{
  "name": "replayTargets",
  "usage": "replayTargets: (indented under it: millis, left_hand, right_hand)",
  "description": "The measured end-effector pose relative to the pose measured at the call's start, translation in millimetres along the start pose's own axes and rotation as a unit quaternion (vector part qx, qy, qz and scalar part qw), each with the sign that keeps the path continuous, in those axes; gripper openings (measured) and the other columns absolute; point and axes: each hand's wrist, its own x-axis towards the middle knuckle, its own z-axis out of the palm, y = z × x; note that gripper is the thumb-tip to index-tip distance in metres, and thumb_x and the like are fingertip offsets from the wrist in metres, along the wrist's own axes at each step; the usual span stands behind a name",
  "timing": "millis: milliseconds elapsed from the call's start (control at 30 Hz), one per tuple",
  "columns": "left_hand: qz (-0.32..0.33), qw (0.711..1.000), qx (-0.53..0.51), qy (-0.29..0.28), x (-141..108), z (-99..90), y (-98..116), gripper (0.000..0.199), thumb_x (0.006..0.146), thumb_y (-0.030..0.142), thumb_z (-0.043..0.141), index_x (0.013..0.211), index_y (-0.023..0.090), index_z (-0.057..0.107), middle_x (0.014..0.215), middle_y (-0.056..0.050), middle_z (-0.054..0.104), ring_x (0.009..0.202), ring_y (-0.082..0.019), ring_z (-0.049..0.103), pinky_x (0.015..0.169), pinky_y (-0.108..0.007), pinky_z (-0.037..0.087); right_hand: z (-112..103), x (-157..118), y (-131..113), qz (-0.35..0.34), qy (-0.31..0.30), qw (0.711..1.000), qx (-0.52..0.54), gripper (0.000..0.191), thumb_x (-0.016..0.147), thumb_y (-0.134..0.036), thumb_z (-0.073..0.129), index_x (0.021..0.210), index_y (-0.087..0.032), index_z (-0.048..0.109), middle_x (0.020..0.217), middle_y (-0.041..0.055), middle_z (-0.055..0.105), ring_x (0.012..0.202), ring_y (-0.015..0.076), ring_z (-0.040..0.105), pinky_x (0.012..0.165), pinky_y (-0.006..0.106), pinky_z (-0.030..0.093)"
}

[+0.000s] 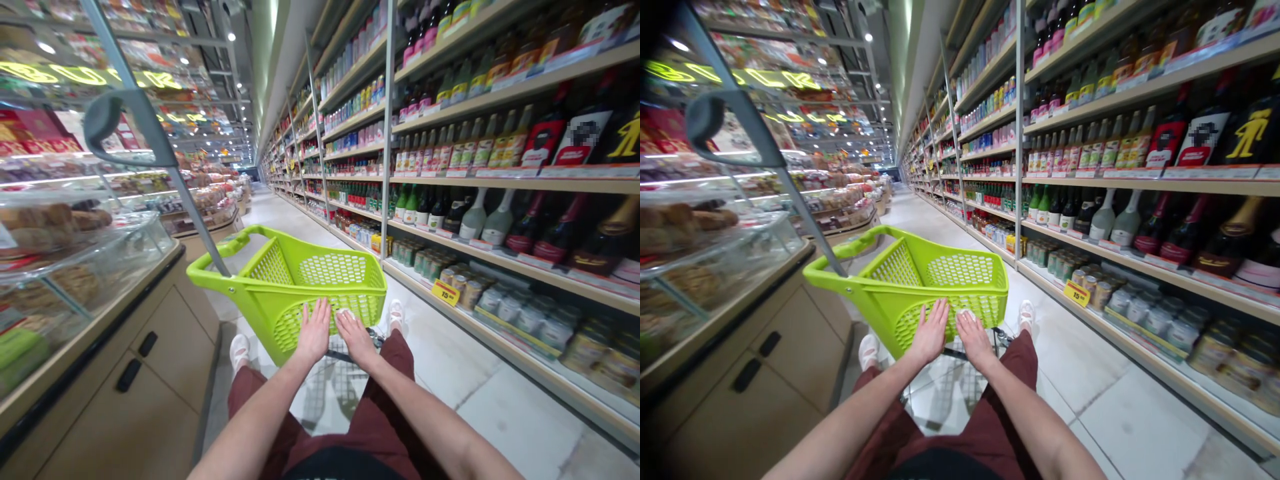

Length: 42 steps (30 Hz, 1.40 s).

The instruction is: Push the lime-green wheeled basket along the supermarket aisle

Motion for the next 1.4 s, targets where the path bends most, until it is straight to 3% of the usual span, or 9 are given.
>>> replayTargets:
  millis: [233,333,533,633,833,933,1133,1233,1400]
  left_hand:
    - [-0.041,0.998,-0.004,0.037,1.9,-13.6,-17.2,0.064,0.072,0.014,0.034,0.134,0.011,0.019,0.143,-0.009,0.013,0.131,-0.022,0.002,0.104,-0.05,0.004]
    - [-0.051,0.997,0.001,0.05,1.3,-15.5,-25.1,0.063,0.072,0.014,0.034,0.134,0.011,0.02,0.143,-0.009,0.012,0.131,-0.022,0.001,0.104,-0.05,0.003]
    - [-0.023,0.999,0.005,0.026,-16.0,4.5,-32.0,0.058,0.076,0.016,0.032,0.133,0.013,0.022,0.143,-0.008,0.015,0.131,-0.02,0.005,0.105,-0.048,0.005]
    - [-0.028,0.999,0.009,0.029,-21.4,9.5,-37.0,0.059,0.075,0.016,0.032,0.133,0.013,0.022,0.143,-0.008,0.015,0.131,-0.02,0.006,0.105,-0.048,0.006]
    - [-0.056,0.995,0.03,0.076,-16.2,-5.3,-53.7,0.059,0.074,0.014,0.031,0.133,0.01,0.022,0.142,-0.01,0.015,0.131,-0.021,0.007,0.104,-0.051,0.007]
    - [-0.052,0.995,0.025,0.079,-18.6,-6.7,-58.9,0.058,0.075,0.015,0.03,0.132,0.01,0.023,0.142,-0.009,0.015,0.131,-0.021,0.007,0.104,-0.051,0.007]
    - [-0.036,0.997,0.02,0.062,-33.4,13.2,-63.9,0.055,0.078,0.018,0.028,0.132,0.01,0.025,0.142,-0.009,0.017,0.131,-0.021,0.009,0.104,-0.051,0.01]
    - [-0.044,0.996,0.027,0.072,-34.0,13.9,-67.9,0.057,0.077,0.017,0.03,0.133,0.012,0.023,0.142,-0.009,0.016,0.131,-0.021,0.007,0.104,-0.05,0.009]
    - [-0.082,0.991,0.038,0.098,-26.1,-7.6,-79.9,0.063,0.072,0.014,0.034,0.133,0.011,0.021,0.143,-0.009,0.014,0.131,-0.022,0.004,0.104,-0.051,0.006]
  right_hand:
    - [-45.1,54.8,-9.4,0.029,0.123,0.992,0.021,0.049,0.081,-0.005,0.03,0.128,-0.016,0.036,0.136,0.0072,0.032,0.13,0.0206,0.014,0.102,0.046,0.019]
    - [-37.2,64.0,-11.7,0.021,0.099,0.995,0.007,0.049,0.081,-0.005,0.031,0.128,-0.017,0.037,0.135,0.007,0.033,0.13,0.0206,0.013,0.101,0.048,0.019]
    - [2.2,29.1,-24.9,-0.043,0.012,0.999,0.01,0.045,0.078,-0.003,0.038,0.12,-0.015,0.047,0.129,0.0095,0.043,0.126,0.0224,0.025,0.096,0.046,0.029]
    - [-6.8,31.4,-30.8,-0.057,0.027,0.998,0.026,0.046,0.078,-0.003,0.037,0.121,-0.015,0.046,0.128,0.0102,0.044,0.127,0.0212,0.023,0.097,0.045,0.028]
    - [-41.1,84.8,-36.0,-0.022,0.096,0.995,0.017,0.052,0.079,-0.003,0.031,0.13,-0.017,0.033,0.136,0.0079,0.031,0.13,0.0195,0.011,0.102,0.048,0.015]
    - [-29.3,87.4,-37.9,-0.029,0.055,0.998,0.003,0.05,0.079,-0.003,0.033,0.127,-0.017,0.037,0.136,0.0076,0.032,0.13,0.02,0.012,0.101,0.049,0.016]
    - [7.2,50.6,-44.6,-0.078,-0.055,0.995,0.013,0.043,0.082,-0.01,0.037,0.124,-0.017,0.043,0.133,0.0094,0.037,0.126,0.0217,0.024,0.1,0.046,0.022]
    - [-2.4,56.0,-51.4,-0.088,-0.032,0.995,0.019,0.044,0.081,-0.009,0.037,0.124,-0.017,0.042,0.132,0.0087,0.038,0.127,0.0215,0.022,0.101,0.046,0.021]
    - [-37.0,99.4,-65.2,-0.072,0.066,0.995,0.02,0.05,0.081,-0.006,0.03,0.13,-0.018,0.033,0.136,0.007,0.032,0.13,0.0188,0.012,0.103,0.046,0.015]
